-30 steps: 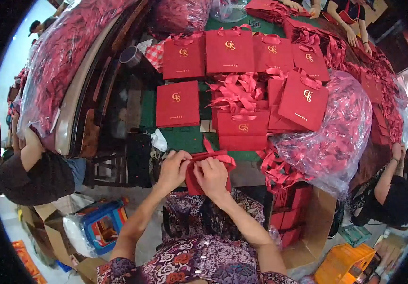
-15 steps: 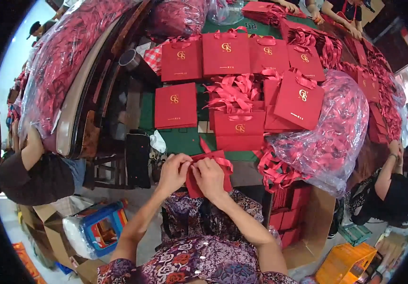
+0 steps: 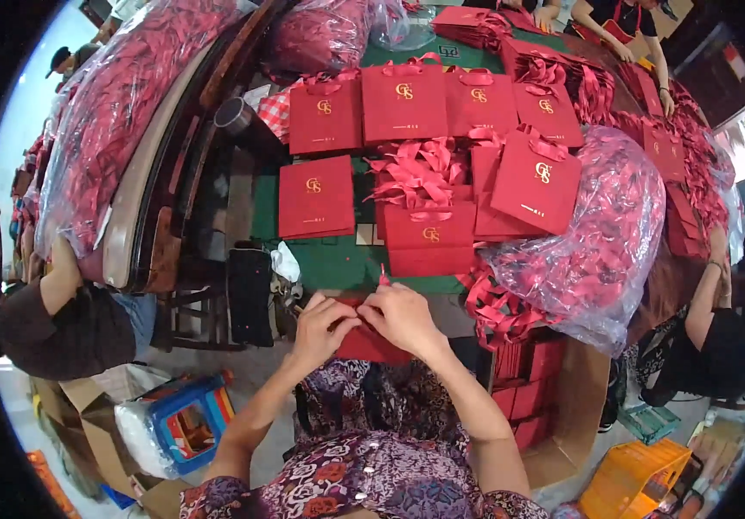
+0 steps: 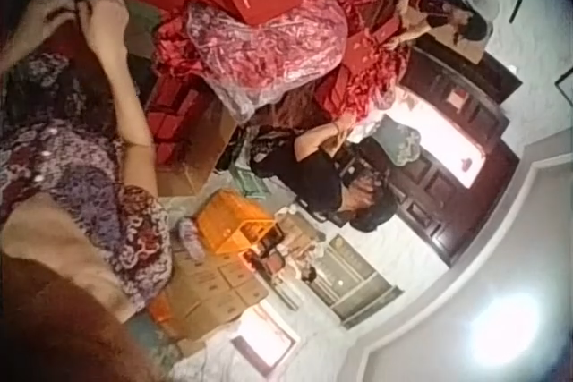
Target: The person attaches ribbon handles to small gift bags by threading and securing ribbon straps through the bags by hand, then placing the finished bags onto a stack.
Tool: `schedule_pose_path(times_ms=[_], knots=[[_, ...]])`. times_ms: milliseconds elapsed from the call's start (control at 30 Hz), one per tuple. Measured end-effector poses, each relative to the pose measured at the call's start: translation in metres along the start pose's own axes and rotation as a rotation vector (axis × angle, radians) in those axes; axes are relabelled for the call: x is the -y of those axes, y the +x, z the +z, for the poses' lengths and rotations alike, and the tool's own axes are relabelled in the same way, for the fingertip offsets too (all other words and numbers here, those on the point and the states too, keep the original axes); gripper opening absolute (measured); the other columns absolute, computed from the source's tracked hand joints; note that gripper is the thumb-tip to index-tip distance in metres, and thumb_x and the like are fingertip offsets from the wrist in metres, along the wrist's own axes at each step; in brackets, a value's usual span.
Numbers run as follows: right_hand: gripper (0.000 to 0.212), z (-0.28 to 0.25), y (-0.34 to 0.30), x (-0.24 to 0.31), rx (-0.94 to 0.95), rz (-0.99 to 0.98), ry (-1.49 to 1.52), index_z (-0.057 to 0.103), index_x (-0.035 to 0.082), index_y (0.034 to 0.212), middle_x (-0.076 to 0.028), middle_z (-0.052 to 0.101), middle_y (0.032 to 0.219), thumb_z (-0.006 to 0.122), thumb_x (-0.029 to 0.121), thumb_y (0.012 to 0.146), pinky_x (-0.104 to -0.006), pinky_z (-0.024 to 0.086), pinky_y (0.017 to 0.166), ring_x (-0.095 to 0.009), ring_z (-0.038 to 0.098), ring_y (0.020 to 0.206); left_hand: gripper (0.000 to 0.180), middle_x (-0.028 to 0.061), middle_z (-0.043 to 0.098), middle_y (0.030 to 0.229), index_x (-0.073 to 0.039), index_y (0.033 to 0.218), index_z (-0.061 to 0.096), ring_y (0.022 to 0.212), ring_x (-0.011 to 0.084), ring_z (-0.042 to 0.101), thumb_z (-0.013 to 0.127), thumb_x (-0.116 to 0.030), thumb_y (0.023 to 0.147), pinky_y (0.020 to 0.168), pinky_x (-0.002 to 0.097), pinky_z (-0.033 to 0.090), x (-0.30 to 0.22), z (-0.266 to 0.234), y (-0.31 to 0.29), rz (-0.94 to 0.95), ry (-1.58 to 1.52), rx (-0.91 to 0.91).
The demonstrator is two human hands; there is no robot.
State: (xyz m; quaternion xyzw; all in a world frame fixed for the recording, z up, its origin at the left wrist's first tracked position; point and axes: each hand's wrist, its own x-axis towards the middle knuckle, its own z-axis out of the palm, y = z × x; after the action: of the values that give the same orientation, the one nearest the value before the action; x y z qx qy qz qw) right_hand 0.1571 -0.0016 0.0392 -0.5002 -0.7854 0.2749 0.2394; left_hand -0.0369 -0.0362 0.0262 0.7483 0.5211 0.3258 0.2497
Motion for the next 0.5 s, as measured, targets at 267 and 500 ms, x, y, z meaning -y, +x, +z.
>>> schedule_pose_path(times_ms=[267,500], knots=[[0.015,0.008,0.004,-0.029,0.319,0.094,0.381,0.075,0.003,0.09,-0.011,0.074,0.087,0.069,0.016,0.086,-0.0342,0.054,0.075,-0.024,0.071,0.081,0.015,0.0039,0.061,0.087,-0.009,0.088,0.072,0.081,0.0237,0.055,0.076,-0.006,0.074,0.07,0.0347,0.047,-0.002,0.006,-0.002,0.271,0.051,-0.004],[0.019,0.039,0.001,-0.042,-0.032,0.4,0.777,0.073,-0.001,0.085,-0.006,0.074,0.079,0.075,0.018,0.084,-0.029,0.052,0.071,-0.011,0.066,0.075,0.015,0.0101,0.062,0.085,-0.004,0.086,0.065,0.081,0.0296,0.058,0.077,-0.012,0.081,0.071,0.0395,0.048,-0.005,0.012,0.001,0.038,-0.049,0.025]])
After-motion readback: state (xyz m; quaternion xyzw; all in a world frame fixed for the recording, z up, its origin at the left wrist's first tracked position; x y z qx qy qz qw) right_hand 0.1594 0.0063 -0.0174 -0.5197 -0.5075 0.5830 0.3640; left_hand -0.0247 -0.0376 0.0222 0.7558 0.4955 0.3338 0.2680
